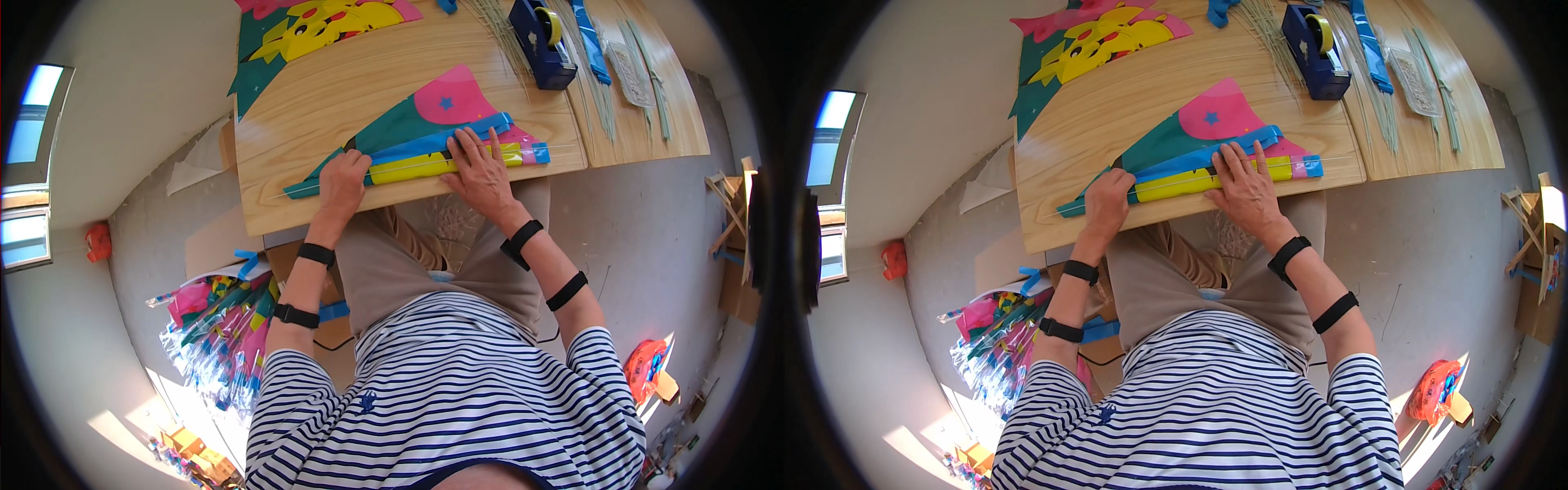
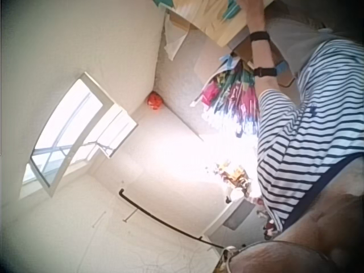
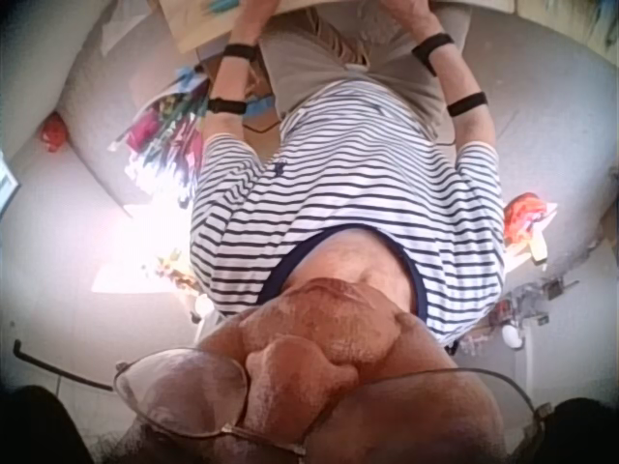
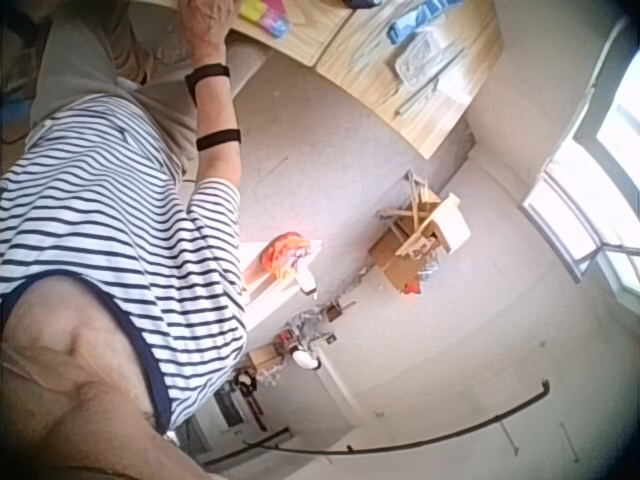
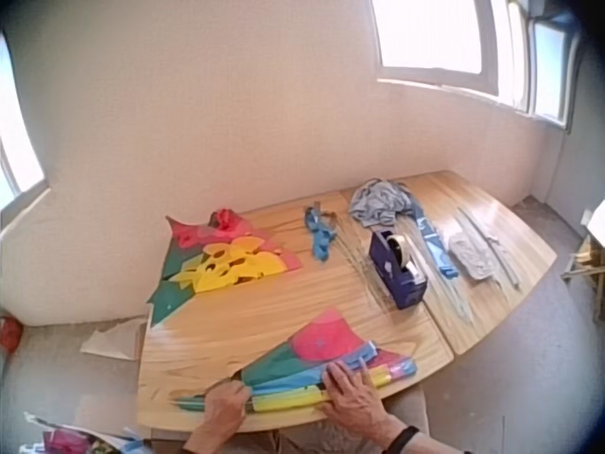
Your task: Assembling a colorful kite by folding plastic material and applying tape to the frame.
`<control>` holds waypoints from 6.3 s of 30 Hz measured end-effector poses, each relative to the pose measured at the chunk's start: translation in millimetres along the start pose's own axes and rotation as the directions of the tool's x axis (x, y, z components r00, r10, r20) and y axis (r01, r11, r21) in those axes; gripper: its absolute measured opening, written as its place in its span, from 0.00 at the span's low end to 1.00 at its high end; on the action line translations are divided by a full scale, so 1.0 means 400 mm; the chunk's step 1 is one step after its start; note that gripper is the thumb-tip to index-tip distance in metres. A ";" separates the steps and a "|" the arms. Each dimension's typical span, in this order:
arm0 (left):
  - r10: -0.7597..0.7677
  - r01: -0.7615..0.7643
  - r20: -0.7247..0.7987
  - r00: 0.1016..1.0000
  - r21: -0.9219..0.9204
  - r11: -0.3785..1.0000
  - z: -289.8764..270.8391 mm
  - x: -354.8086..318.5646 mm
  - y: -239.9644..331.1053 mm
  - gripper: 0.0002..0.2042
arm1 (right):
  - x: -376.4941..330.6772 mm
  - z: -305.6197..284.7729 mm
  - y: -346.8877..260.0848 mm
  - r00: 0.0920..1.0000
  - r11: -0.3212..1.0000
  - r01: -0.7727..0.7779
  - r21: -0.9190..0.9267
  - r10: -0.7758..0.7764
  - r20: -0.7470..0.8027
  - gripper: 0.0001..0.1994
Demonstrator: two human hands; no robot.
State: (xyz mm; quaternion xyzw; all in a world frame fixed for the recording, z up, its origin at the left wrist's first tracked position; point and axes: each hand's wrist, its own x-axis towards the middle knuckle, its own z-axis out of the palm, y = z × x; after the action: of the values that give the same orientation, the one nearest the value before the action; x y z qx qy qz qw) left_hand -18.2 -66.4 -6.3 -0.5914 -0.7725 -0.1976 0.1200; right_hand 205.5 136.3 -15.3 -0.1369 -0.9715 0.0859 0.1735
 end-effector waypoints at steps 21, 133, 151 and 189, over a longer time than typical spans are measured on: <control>-0.006 0.007 0.037 0.999 -0.018 1.000 -0.007 -0.016 -0.006 0.04 | 0.007 -0.001 0.002 0.999 0.999 0.037 -0.004 -0.037 -0.030 0.33; -0.241 0.276 0.227 0.944 -0.137 0.951 0.023 0.088 0.007 0.04 | 0.144 -0.023 0.109 0.990 0.995 -0.080 0.052 0.074 0.117 0.05; -0.080 0.109 0.225 0.971 -0.119 0.987 0.070 0.063 0.197 0.30 | 0.197 -0.041 0.120 0.853 0.990 -0.142 -0.026 0.136 0.503 0.17; -0.056 0.109 0.227 0.972 -0.227 0.968 0.051 0.049 0.167 0.31 | -0.027 -0.194 0.419 0.797 0.821 -0.571 0.016 0.550 0.252 0.13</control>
State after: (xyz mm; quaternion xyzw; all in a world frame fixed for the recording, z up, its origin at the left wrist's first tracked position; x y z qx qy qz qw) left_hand 41.6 -25.7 -5.3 -0.5869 -0.7757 -0.2275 -0.0457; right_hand 282.6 301.3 17.1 -0.3992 -0.8959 0.1930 0.0297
